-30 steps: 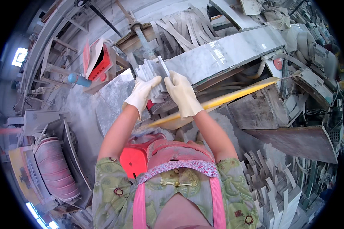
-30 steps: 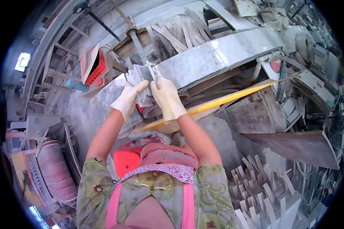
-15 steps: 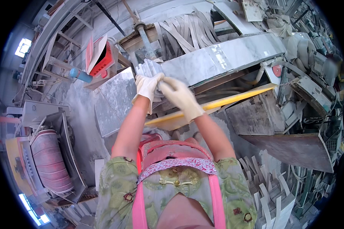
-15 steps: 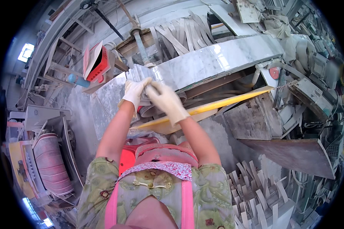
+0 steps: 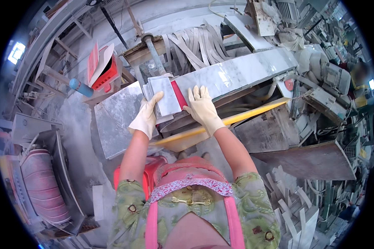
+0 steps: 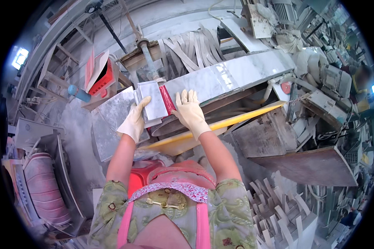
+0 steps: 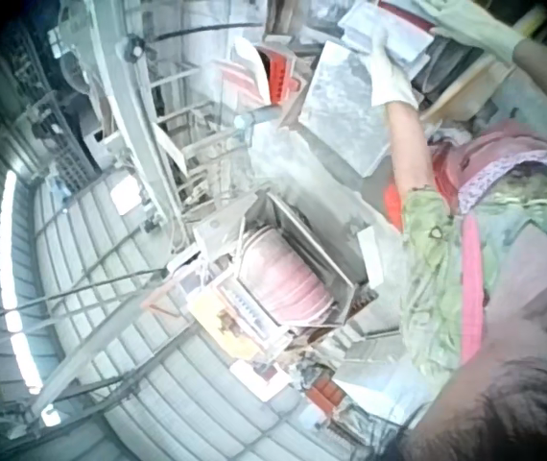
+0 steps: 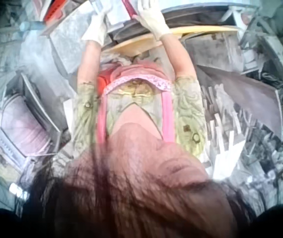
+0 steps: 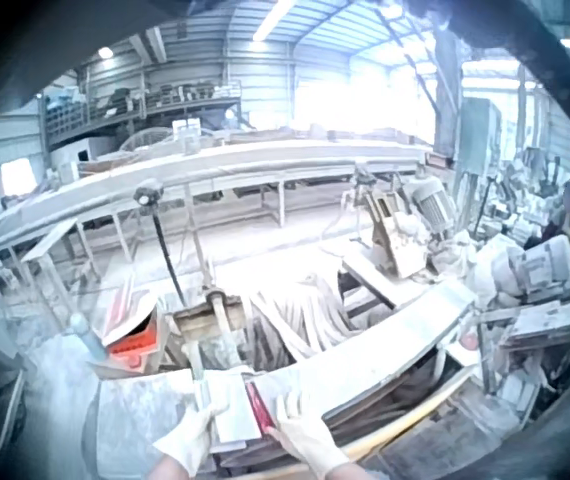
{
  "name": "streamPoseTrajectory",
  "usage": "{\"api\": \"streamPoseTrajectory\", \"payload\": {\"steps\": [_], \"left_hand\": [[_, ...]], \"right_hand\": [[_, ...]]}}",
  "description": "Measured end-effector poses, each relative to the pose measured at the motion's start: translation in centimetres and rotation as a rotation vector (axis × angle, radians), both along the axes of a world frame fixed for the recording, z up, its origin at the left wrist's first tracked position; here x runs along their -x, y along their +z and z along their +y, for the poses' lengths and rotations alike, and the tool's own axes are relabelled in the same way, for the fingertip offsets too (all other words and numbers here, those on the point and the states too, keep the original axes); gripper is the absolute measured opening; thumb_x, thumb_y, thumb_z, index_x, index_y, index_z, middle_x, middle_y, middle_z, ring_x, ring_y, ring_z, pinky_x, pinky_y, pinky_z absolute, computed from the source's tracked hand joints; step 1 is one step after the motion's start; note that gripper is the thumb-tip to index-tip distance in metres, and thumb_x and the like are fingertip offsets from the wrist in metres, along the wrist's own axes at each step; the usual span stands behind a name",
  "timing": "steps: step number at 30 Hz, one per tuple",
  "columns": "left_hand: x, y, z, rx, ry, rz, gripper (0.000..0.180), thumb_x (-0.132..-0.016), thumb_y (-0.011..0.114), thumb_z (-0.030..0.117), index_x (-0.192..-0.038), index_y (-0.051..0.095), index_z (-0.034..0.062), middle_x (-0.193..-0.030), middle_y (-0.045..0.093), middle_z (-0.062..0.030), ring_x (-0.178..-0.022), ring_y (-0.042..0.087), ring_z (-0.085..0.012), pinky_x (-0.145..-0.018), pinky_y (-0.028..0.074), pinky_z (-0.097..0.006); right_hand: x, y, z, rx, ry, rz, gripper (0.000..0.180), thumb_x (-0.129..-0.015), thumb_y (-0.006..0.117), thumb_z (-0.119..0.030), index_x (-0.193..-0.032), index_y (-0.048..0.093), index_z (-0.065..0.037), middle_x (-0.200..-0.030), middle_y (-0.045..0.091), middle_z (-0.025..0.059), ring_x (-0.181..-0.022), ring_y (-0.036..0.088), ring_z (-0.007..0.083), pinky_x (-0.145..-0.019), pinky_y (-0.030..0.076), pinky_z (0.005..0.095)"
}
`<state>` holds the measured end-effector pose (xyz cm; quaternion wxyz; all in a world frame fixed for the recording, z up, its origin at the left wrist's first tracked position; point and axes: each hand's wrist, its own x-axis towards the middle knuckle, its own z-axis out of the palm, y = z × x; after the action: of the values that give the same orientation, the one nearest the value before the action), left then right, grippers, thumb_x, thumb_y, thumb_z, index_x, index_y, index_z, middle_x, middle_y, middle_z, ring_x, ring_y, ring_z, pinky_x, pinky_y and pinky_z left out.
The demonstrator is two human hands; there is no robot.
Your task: The person picks up white planks from a pile and places them onto a red conveyor belt. They then retrieve the planks from the other end and stack them neatly on a table. This process is repeated multiple times.
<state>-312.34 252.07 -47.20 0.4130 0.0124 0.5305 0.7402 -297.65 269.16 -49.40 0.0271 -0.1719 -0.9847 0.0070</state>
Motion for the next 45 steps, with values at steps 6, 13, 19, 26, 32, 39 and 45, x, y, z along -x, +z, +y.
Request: {"api": "streamPoseTrajectory", "payload": {"steps": [6, 13, 19, 26, 32, 39, 45], "left_hand": [[-0.1, 0.9, 1.8, 0.186, -0.082, 0.18, 0.085, -0.076, 0.085, 0.031, -0.141, 0.043, -0.0051, -0.13, 0.061, -0.0203, -0.118, 0.063, -0.0281, -0.098, 0.053, -0.038], [-0.4, 2.6, 6.8, 0.564, -0.089, 0.588, 0.103, -0.078, 0.076, 0.057, -0.144, 0.035, -0.0107, -0.143, 0.052, -0.0297, -0.13, 0.055, -0.0392, -0.106, 0.045, -0.044], [-2.1, 3.6, 8.9, 0.723, -0.101, 0.717, 0.124, -0.073, 0.082, 0.052, -0.156, 0.015, -0.0111, -0.15, 0.04, -0.0343, -0.138, 0.045, -0.0438, -0.113, 0.04, -0.043], [-1.1, 4.4, 7.2, 0.572, -0.133, 0.779, 0.119, -0.071, 0.083, 0.048, -0.154, 0.021, -0.0097, -0.149, 0.042, -0.0333, -0.141, 0.041, -0.0436, -0.118, 0.034, -0.041], [1.9, 2.0, 5.0, 0.466, -0.079, 1.075, 0.079, -0.088, 0.068, 0.044, -0.15, 0.042, 0.0016, -0.157, 0.037, -0.0277, -0.145, 0.036, -0.0432, -0.12, 0.028, -0.044], [3.8, 3.2, 5.9, 0.229, -0.331, 1.984, 0.054, -0.096, 0.06, 0.036, -0.144, 0.054, 0.0107, -0.15, 0.051, -0.018, -0.141, 0.043, -0.0384, -0.12, 0.024, -0.055], [6.3, 2.5, 6.8, 0.124, -0.441, 1.971, 0.046, -0.095, 0.062, 0.031, -0.135, 0.061, 0.0065, -0.144, 0.057, -0.0163, -0.137, 0.049, -0.0352, -0.118, 0.03, -0.053]], "right_hand": [[0.6, 6.4, 0.9, 0.701, -0.422, 0.159, 0.043, -0.103, 0.043, -0.021, -0.131, 0.058, 0.008, -0.121, 0.064, 0.0322, -0.117, 0.061, 0.044, -0.102, 0.048, 0.044], [1.6, 4.1, -2.4, 0.6, -0.339, 0.378, 0.044, -0.103, 0.042, -0.03, -0.115, 0.065, 0.005, -0.098, 0.067, 0.0331, -0.096, 0.064, 0.0505, -0.085, 0.05, 0.0558], [-0.5, 3.4, 3.8, 0.275, -0.322, 0.248, 0.058, -0.097, 0.052, -0.051, -0.128, 0.063, -0.004, -0.13, 0.061, 0.0264, -0.129, 0.052, 0.0375, -0.111, 0.032, 0.0547], [1.4, 1.1, 4.4, -0.12, -0.293, 0.003, 0.068, -0.096, 0.055, -0.04, -0.143, 0.048, 0.007, -0.142, 0.051, 0.0301, -0.134, 0.044, 0.0504, -0.113, 0.029, 0.0623], [2.4, 6.0, 6.2, 0.35, -0.3, 0.329, 0.026, -0.098, 0.047, -0.017, -0.093, 0.061, 0.004, -0.089, 0.067, 0.0334, -0.088, 0.065, 0.0497, -0.076, 0.053, 0.054], [3.9, 0.7, 2.7, 0.584, -0.172, 0.507, 0.035, -0.098, 0.052, -0.03, -0.098, 0.062, 0.003, -0.103, 0.063, 0.0337, -0.103, 0.06, 0.0498, -0.087, 0.048, 0.0542], [-0.5, 2.6, 8.9, -0.089, -0.483, 0.15, 0.075, -0.094, 0.057, -0.054, -0.147, 0.049, -0.001, -0.147, 0.047, 0.028, -0.137, 0.041, 0.0477, -0.117, 0.026, 0.0583]]}}
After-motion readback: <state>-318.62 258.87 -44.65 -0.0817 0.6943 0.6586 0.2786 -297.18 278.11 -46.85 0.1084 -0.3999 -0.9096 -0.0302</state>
